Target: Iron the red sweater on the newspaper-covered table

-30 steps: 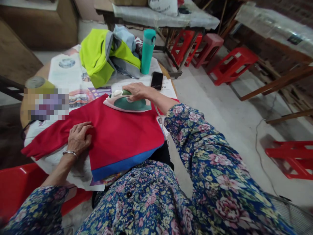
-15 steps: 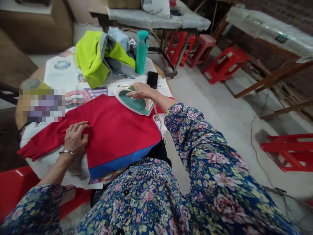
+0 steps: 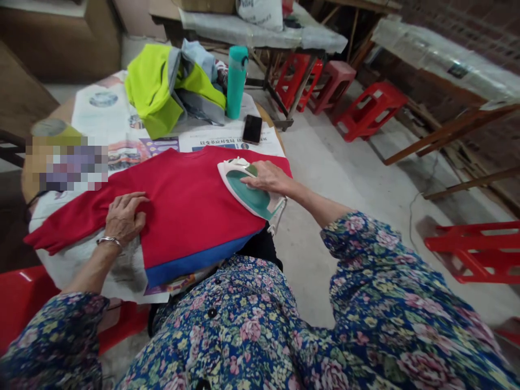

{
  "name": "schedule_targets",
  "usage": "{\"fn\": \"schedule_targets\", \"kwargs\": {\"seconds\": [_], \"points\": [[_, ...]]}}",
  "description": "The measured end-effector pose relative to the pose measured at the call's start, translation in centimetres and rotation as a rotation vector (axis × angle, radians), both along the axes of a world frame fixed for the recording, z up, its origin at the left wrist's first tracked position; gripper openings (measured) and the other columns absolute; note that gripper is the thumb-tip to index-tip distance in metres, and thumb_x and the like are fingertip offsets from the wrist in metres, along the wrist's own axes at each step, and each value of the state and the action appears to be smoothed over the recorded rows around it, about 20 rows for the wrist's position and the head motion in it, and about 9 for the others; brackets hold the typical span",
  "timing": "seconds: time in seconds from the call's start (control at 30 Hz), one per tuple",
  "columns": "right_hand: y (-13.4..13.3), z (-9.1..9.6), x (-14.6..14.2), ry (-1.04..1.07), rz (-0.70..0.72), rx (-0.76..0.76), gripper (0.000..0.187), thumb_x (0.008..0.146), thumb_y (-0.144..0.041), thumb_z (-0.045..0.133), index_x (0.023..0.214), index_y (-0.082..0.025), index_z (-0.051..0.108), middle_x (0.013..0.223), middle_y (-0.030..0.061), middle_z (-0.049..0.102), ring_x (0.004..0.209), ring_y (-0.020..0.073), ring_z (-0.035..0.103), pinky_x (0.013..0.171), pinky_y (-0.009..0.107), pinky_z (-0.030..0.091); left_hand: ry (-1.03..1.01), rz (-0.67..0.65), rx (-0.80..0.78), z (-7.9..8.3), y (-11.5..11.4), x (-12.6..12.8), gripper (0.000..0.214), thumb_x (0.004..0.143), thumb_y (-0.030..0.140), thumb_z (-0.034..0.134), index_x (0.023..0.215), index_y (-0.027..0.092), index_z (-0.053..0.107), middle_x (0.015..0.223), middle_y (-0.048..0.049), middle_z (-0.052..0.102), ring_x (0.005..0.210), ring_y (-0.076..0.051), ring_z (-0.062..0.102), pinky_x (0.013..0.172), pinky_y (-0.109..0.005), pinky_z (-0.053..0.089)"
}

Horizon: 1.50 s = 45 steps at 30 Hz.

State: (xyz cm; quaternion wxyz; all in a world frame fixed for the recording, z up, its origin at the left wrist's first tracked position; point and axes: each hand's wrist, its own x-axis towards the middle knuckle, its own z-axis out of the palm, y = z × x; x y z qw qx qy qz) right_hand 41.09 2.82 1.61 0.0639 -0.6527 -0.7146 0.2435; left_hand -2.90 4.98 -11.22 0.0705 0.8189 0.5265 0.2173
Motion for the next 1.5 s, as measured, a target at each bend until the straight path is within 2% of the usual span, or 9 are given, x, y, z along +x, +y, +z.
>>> {"fn": "schedule_targets", "kwargs": {"seconds": [0.13, 0.27, 0.43, 0.6, 0.83, 1.0, 1.2, 1.33, 1.5], "points": [[-4.3, 0.2, 0.6, -0.075, -0.103, -0.08, 0.024, 0.096, -0.046, 0.076, 0.103, -0.023, 0.074, 0.084, 0.0076, 0.075, 0.076, 0.0266, 0.07, 0.068, 0.037, 0.048, -0.014, 0.003, -0.005, 0.2, -0.2, 0.3, 0.031, 0.085, 0.018, 0.06, 0.112, 0.028, 0.072, 0.139, -0.0079, 0.076, 0.132, -0.038, 0.064, 0.115, -0.056, 0.05], [-6.7, 0.0, 0.8, -0.054, -0.007, -0.072, 0.029, 0.095, -0.044, 0.077, 0.117, -0.024, 0.076, 0.099, 0.0074, 0.079, 0.088, 0.0265, 0.072, 0.075, 0.036, 0.049, -0.007, 0.007, -0.009, 0.4, -0.2, 0.3, 0.031, 0.085, 0.019, 0.061, 0.113, 0.027, 0.071, 0.139, -0.0075, 0.076, 0.132, -0.037, 0.063, 0.115, -0.055, 0.05], [-7.8, 0.1, -0.3, -0.208, 0.118, -0.088, 0.025, 0.096, -0.041, 0.079, 0.114, -0.025, 0.076, 0.101, 0.0104, 0.079, 0.092, 0.0276, 0.071, 0.077, 0.034, 0.045, 0.023, 0.012, 0.002, 0.5, -0.2, 0.4, 0.029, 0.088, 0.019, 0.058, 0.113, 0.024, 0.071, 0.14, -0.0098, 0.076, 0.131, -0.038, 0.064, 0.113, -0.056, 0.051], [-7.4, 0.8, -2.4, -0.249, 0.247, -0.124, 0.014, 0.095, -0.034, 0.078, 0.105, -0.026, 0.074, 0.091, 0.0077, 0.077, 0.086, 0.0255, 0.068, 0.071, 0.033, 0.037, 0.022, 0.027, 0.029, 0.2, -0.2, 0.4, 0.03, 0.087, 0.018, 0.057, 0.112, 0.026, 0.07, 0.137, -0.006, 0.077, 0.13, -0.035, 0.064, 0.113, -0.054, 0.051], [-3.7, 0.5, -3.6, -0.152, 0.087, -0.022, 0.023, 0.095, -0.043, 0.079, 0.106, -0.023, 0.073, 0.098, 0.0102, 0.078, 0.091, 0.0278, 0.068, 0.071, 0.034, 0.039, -0.012, 0.04, -0.001, 0.1, -0.3, 0.4, 0.034, 0.084, 0.018, 0.059, 0.115, 0.029, 0.07, 0.134, -0.0011, 0.076, 0.133, -0.034, 0.062, 0.114, -0.052, 0.048], [-1.1, 0.5, -4.7, -0.102, 0.097, 0.004, 0.026, 0.096, -0.043, 0.078, 0.109, -0.022, 0.074, 0.101, 0.011, 0.078, 0.092, 0.0288, 0.067, 0.072, 0.035, 0.041, -0.01, 0.044, -0.037, 0.3, -0.2, 0.4, 0.032, 0.086, 0.019, 0.059, 0.115, 0.028, 0.07, 0.14, -0.0011, 0.074, 0.134, -0.034, 0.061, 0.115, -0.051, 0.048], [-2.4, 0.1, -8.6, -0.119, 0.235, -0.065, 0.024, 0.096, -0.042, 0.079, 0.114, -0.025, 0.075, 0.099, 0.0095, 0.079, 0.096, 0.0299, 0.07, 0.076, 0.035, 0.044, 0.025, 0.048, -0.032, 0.4, -0.2, 0.6, 0.028, 0.087, 0.021, 0.059, 0.111, 0.027, 0.073, 0.142, -0.0065, 0.075, 0.134, -0.035, 0.064, 0.114, -0.053, 0.05], [-4.8, 0.4, -11.4, -0.171, 0.453, -0.121, 0.027, 0.099, -0.038, 0.077, 0.123, -0.025, 0.074, 0.102, 0.0105, 0.079, 0.095, 0.0293, 0.069, 0.077, 0.035, 0.042, 0.038, 0.032, -0.023, 0.4, -0.3, 0.8, 0.029, 0.088, 0.022, 0.058, 0.113, 0.023, 0.073, 0.14, -0.0092, 0.076, 0.131, -0.036, 0.065, 0.113, -0.054, 0.051], [-7.0, 1.4, -11.8, -0.163, 0.67, -0.163, 0.026, 0.099, -0.032, 0.075, 0.123, -0.023, 0.073, 0.102, 0.0095, 0.077, 0.088, 0.025, 0.063, 0.077, 0.033, 0.038, -0.002, 0.02, -0.017, 0.1, -0.3, 0.7, 0.035, 0.083, 0.018, 0.061, 0.114, 0.028, 0.075, 0.139, -0.0073, 0.077, 0.131, -0.036, 0.066, 0.116, -0.055, 0.05]]}}
